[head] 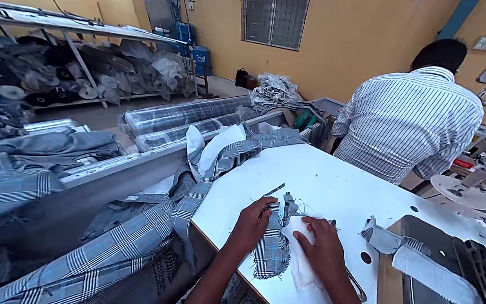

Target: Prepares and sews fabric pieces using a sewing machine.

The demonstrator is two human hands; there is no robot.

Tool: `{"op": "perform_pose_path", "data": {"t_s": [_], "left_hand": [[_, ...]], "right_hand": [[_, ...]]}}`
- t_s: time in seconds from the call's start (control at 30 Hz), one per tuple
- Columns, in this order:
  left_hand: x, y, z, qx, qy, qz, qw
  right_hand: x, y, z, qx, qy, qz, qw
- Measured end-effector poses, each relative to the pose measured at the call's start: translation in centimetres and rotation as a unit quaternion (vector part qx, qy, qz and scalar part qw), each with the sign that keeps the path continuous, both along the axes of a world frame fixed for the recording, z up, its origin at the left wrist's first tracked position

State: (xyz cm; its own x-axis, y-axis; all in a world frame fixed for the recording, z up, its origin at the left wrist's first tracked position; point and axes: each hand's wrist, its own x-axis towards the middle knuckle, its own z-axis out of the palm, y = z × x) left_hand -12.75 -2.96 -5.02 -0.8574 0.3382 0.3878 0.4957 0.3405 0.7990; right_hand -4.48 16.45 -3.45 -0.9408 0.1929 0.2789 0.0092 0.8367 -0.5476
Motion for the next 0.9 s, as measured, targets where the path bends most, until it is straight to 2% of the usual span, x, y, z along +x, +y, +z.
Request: {"op": "perform_pose_path", "data": {"t_s": [0.27,0.33,0.4,0.47,0.53,0.6,0.63,0.7,0.8,0.9], "left_hand": [[0.0,0.2,-0.1,0.009,0.003,-0.014,1.0],[0.0,0.1,-0.1,0.01,-0.005,-0.014,1.0],[0.1,0.2,0.1,0.017,-0.015,-0.001,1.0],[0.3,0.5,0.3,0.041,-0.027,0.025,0.998],[1.3,0.7,1.1,0.064,-0.083,0.034,0.994],[3.1,0.9,2.4,0.066,-0.128,0.002,0.99],[4.3,1.1,3.1,0.071,-0.137,-0.025,0.988],[7.1,1.7,4.1,0.106,-0.146,-0.087,0.98],[11.0,2.9,4.8,0.172,-0.172,-0.181,0.953],[13.9,3.9,5.1,0.202,-0.2,-0.228,0.931]], "right_hand": [[0.3,0.2,-0.3,-0.018,0.032,0.001,0.999],[0.6,0.3,-0.4,-0.068,0.06,0.004,0.996],[0.9,0.4,-0.3,-0.188,0.088,0.004,0.978],[1.4,0.3,0.5,-0.382,0.086,0.019,0.92],[2.6,-0.2,1.6,-0.544,0.068,0.026,0.836],[4.5,-1.2,2.7,-0.625,0.066,0.05,0.777],[5.7,-1.9,3.1,-0.636,0.077,0.067,0.765],[8.3,-3.2,3.7,-0.597,0.119,0.079,0.79],[11.7,-4.4,3.7,-0.419,0.201,0.002,0.885],[14.2,-4.5,3.5,-0.285,0.249,-0.068,0.923]]}}
